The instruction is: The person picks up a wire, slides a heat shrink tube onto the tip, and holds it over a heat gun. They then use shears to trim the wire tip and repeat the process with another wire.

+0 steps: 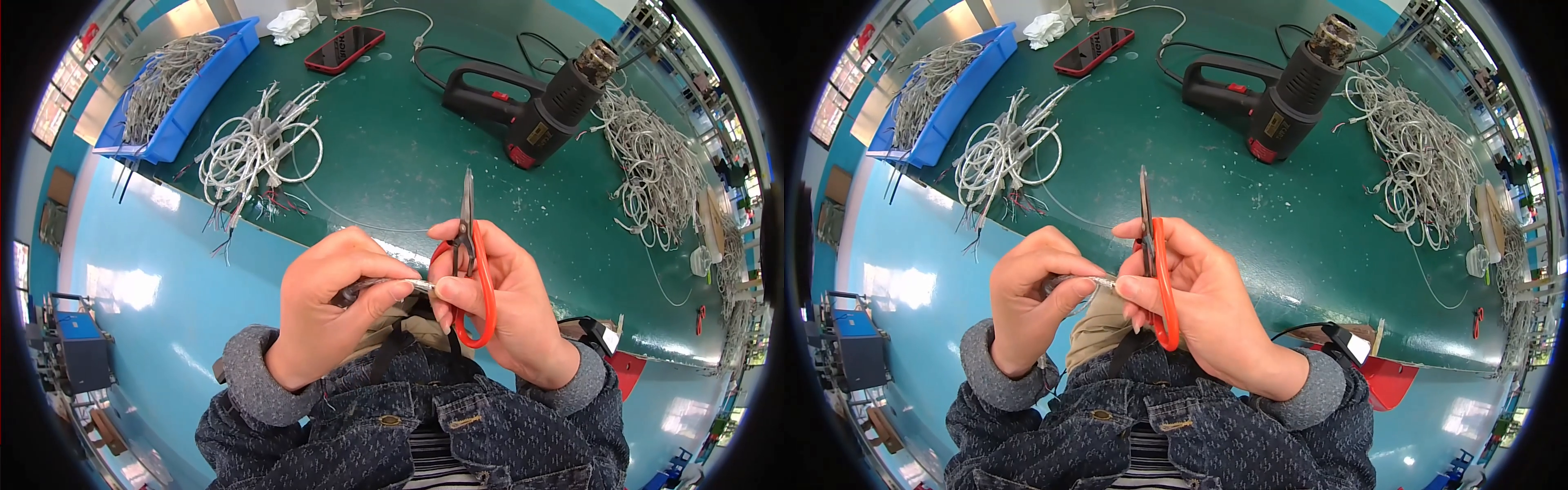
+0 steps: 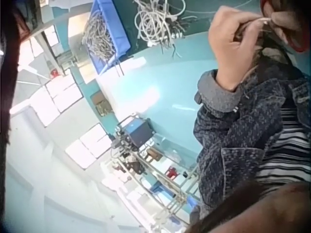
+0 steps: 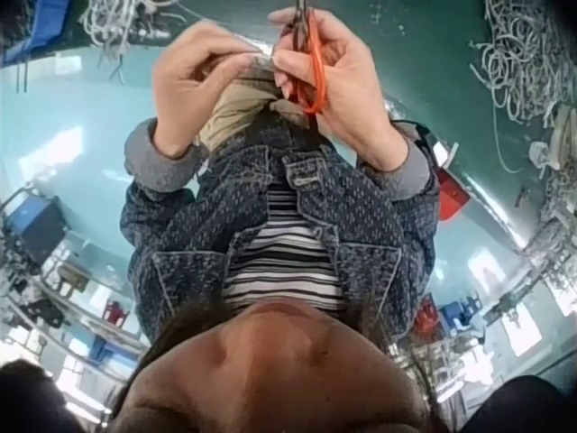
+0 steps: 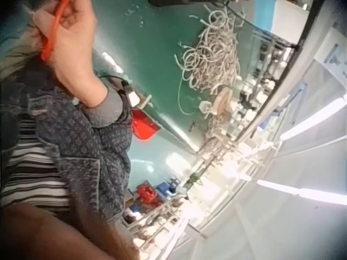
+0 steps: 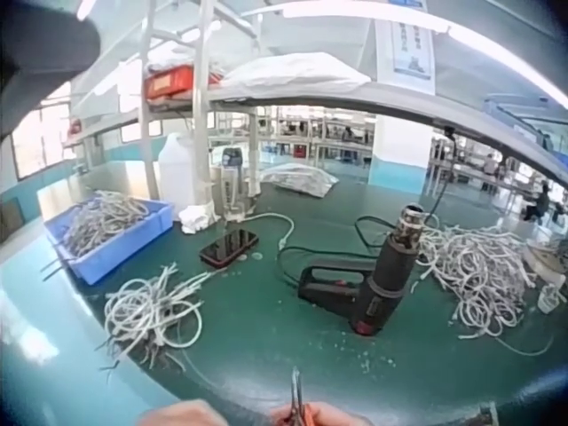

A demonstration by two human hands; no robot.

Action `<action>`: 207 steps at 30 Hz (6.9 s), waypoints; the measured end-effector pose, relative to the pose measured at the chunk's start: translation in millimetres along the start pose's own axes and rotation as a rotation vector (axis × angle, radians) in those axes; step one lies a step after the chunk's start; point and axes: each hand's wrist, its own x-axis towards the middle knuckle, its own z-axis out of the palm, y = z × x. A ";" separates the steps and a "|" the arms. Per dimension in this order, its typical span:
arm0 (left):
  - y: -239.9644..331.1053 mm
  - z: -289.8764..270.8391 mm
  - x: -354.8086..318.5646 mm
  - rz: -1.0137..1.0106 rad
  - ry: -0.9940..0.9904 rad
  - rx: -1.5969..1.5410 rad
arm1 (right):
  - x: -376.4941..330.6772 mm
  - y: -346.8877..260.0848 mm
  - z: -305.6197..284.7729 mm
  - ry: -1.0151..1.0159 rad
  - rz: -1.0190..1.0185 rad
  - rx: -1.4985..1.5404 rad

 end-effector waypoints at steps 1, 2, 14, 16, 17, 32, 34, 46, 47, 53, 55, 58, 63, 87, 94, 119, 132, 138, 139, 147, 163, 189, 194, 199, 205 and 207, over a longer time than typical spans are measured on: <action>0.5 -3.1 0.2 -0.002 0.006 0.005 | 0.8 -0.2 -0.7 -0.007 0.004 0.001; 1.5 -6.8 0.4 -0.043 -0.024 -0.004 | 0.5 -2.3 -3.4 -0.019 -0.047 -0.129; 16.1 -25.6 7.4 -0.269 -0.321 -0.163 | -2.9 -41.7 -31.2 -0.263 -0.916 -1.519; 16.3 -24.9 6.6 -0.288 -0.332 -0.195 | -2.3 -44.7 -28.7 -0.309 -0.968 -1.557; 15.6 -25.0 6.0 -0.292 -0.332 -0.197 | -2.4 -44.9 -27.4 -0.311 -0.963 -1.556; 13.8 -26.1 2.5 -0.255 -0.402 -0.156 | -2.3 -42.1 -23.5 -0.389 -0.972 -1.629; 14.1 -25.6 1.8 -0.262 -0.404 -0.163 | -2.7 -42.9 -22.0 -0.397 -0.973 -1.633; 17.4 -21.4 -0.3 -0.512 -0.390 -0.323 | -6.5 -35.6 -22.1 -0.388 -1.028 -1.703; 17.7 -20.1 -0.4 -0.524 -0.389 -0.333 | -8.4 -34.7 -20.3 -0.381 -1.030 -1.704; 18.4 -20.2 -0.1 -0.579 -0.396 -0.348 | -13.5 -34.5 -19.0 -0.408 -1.014 -1.767; 18.0 -19.7 -0.1 -0.588 -0.410 -0.368 | -15.0 -34.7 -19.9 -0.413 -1.046 -1.781; 17.8 -19.5 2.8 -0.598 -0.430 -0.376 | -17.1 -34.5 -22.2 -0.412 -1.073 -1.790; 13.9 -17.8 0.8 -0.575 -0.429 -0.376 | -16.8 -29.6 -27.3 -0.404 -1.094 -1.769; 6.0 -16.1 2.4 -0.535 -0.466 -0.376 | -13.5 -30.3 -26.2 -0.445 -1.054 -1.742; 5.8 -12.8 -2.8 -0.325 -0.304 -0.208 | -5.2 -30.1 -30.8 -0.249 -0.863 -1.393; 16.7 3.0 -11.3 0.016 -0.003 0.092 | 1.6 0.4 1.8 -0.075 -0.397 -0.471; 4.2 1.1 -13.6 -0.091 -0.076 -0.115 | 3.1 0.3 2.2 -0.051 -0.353 -0.416; 9.4 0.0 -11.6 -0.170 -0.106 -0.163 | 3.4 -0.9 -3.1 -0.087 -0.397 -0.444; 12.3 -0.9 -11.9 -0.228 -0.122 -0.184 | 3.5 -0.8 -3.0 -0.089 -0.401 -0.442; 6.3 1.2 -14.1 -0.174 -0.115 -0.191 | 0.7 2.0 -5.4 -0.123 -0.463 -0.482; 8.4 -15.8 -8.9 0.191 -0.328 0.101 | 12.3 -47.4 -29.9 -0.451 -0.933 -1.521; 9.0 -12.0 -10.1 0.306 -0.266 0.115 | -1.5 -46.7 -22.6 -0.427 -0.960 -1.638; 4.8 -8.4 -15.3 0.233 -0.224 0.091 | 0.5 -40.9 -21.5 -0.423 -0.989 -1.605; 2.1 -7.8 -19.6 0.189 -0.179 0.000 | 2.4 -35.2 -22.3 -0.442 -1.022 -1.545; -1.5 -9.3 -18.3 0.184 -0.178 -0.126 | -0.6 -29.9 -22.3 -0.442 -1.050 -1.505; -4.1 -8.9 -17.6 0.190 -0.184 -0.182 | -1.1 -28.9 -23.1 -0.440 -1.042 -1.514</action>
